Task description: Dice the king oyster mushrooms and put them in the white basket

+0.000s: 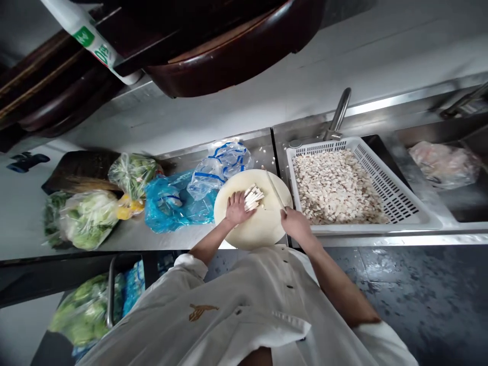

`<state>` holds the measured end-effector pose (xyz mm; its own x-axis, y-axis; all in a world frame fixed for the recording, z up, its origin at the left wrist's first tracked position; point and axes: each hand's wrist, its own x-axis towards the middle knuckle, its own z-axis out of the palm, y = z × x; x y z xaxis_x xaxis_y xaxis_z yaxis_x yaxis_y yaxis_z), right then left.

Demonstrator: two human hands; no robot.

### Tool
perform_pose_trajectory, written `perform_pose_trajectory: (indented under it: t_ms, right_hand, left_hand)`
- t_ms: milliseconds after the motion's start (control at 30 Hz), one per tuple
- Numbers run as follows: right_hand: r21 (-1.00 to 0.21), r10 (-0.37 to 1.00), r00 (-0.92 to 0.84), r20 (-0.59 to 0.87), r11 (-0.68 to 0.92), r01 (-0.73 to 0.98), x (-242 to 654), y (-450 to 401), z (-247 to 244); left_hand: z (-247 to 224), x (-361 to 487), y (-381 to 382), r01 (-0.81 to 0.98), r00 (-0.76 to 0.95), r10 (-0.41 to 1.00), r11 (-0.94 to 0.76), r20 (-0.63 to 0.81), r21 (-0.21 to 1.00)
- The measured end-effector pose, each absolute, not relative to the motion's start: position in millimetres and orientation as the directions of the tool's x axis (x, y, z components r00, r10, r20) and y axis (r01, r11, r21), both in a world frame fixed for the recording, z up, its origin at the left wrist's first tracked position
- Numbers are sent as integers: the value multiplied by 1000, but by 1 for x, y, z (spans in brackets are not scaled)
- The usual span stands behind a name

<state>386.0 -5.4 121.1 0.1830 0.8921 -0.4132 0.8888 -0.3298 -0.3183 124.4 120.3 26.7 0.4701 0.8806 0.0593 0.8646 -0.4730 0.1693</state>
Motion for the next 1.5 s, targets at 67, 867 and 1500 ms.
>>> perform_pose_trajectory:
  t_ms: [67, 867, 1500]
  right_hand:
    - [-331, 902, 115, -416, -269, 904, 365, 12, 116]
    - [-268, 870, 59, -490, -214, 939, 342, 48, 136]
    - [-251, 856, 82, -511, -240, 938, 318, 35, 129]
  left_hand:
    - [26, 126, 130, 821, 537, 843, -528, 24, 217]
    - [47, 111, 126, 828, 553, 830, -539, -70, 154]
    - [43, 95, 121, 816, 567, 822, -554, -45, 163]
